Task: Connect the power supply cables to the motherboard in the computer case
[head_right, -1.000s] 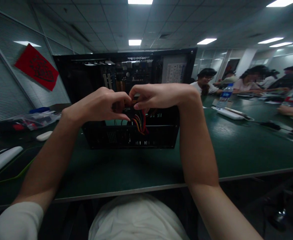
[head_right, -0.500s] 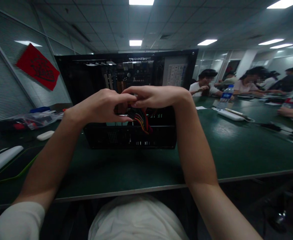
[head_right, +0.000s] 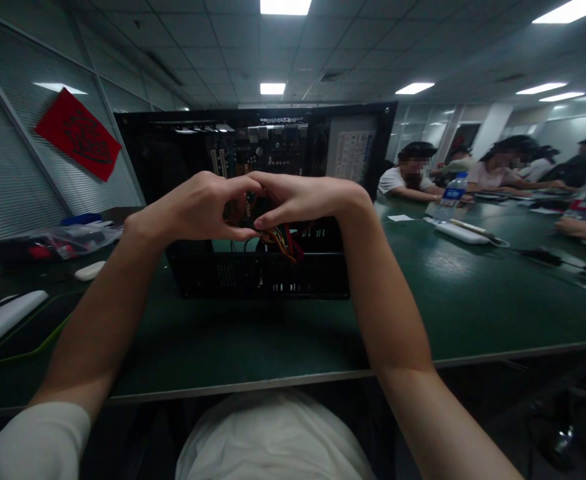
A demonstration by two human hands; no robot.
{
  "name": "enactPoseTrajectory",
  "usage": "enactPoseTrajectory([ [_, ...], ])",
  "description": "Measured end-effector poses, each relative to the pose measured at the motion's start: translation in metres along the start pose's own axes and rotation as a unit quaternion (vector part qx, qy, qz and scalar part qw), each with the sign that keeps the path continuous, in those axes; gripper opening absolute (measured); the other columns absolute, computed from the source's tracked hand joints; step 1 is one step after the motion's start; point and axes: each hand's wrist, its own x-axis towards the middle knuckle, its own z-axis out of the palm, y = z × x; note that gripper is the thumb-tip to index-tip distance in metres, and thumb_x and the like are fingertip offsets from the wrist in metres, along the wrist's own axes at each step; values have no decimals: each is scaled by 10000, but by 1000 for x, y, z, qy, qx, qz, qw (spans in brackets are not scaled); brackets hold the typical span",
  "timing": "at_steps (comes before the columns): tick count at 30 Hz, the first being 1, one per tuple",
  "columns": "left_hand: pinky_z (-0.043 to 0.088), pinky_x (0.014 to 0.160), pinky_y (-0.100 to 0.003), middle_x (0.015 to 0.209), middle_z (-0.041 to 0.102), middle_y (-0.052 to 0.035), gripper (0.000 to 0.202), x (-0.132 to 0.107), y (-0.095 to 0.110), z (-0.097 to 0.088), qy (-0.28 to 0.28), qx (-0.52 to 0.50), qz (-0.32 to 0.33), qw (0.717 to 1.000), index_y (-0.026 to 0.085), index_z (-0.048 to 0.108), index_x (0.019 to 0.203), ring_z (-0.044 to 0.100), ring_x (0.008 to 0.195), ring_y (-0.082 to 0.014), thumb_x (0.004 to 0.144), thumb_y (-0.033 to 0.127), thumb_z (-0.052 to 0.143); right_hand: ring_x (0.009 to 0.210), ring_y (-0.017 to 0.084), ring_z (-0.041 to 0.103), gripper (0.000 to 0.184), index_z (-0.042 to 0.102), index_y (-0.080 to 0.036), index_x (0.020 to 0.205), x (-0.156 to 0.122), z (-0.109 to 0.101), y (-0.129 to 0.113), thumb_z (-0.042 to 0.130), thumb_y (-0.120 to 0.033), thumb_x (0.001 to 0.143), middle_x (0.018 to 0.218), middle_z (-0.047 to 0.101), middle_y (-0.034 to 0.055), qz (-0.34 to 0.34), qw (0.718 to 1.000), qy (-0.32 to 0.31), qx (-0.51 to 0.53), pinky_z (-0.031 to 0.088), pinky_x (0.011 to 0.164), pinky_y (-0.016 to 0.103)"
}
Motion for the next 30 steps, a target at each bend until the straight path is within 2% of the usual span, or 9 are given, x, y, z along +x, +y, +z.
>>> enactPoseTrajectory([
  [7,438,728,-285,714,676,28,453,-2,-9,1,0,8,-3,1000,203,610,1164,615,618,-141,783,395,763,1248,258,543,538,543,-201,1303,4,2,0,729,-319,812,1326,614,80,18,999,29,-19,494,1052,381],
  [17,423,644,-251,712,679,29,479,-4,-10,-1,22,-12,-7,1000,186,605,1195,613,594,-127,773,363,745,1169,237,580,528,531,-206,1258,10,7,5,741,-297,783,1241,622,69,-20,997,64,25,517,995,352],
  [24,420,645,-267,696,658,30,477,-3,-7,0,10,-33,-19,999,203,588,1174,594,599,-141,763,363,767,1108,217,589,504,534,-188,1214,12,8,8,755,-319,780,1155,637,62,-41,997,56,41,526,944,328],
  [30,424,658,-280,693,650,29,501,-3,-9,3,-6,-43,-24,999,199,577,1171,588,605,-149,759,397,783,1095,225,591,462,552,-192,1178,12,8,10,747,-263,765,1118,645,49,-44,997,52,34,526,946,343],
])
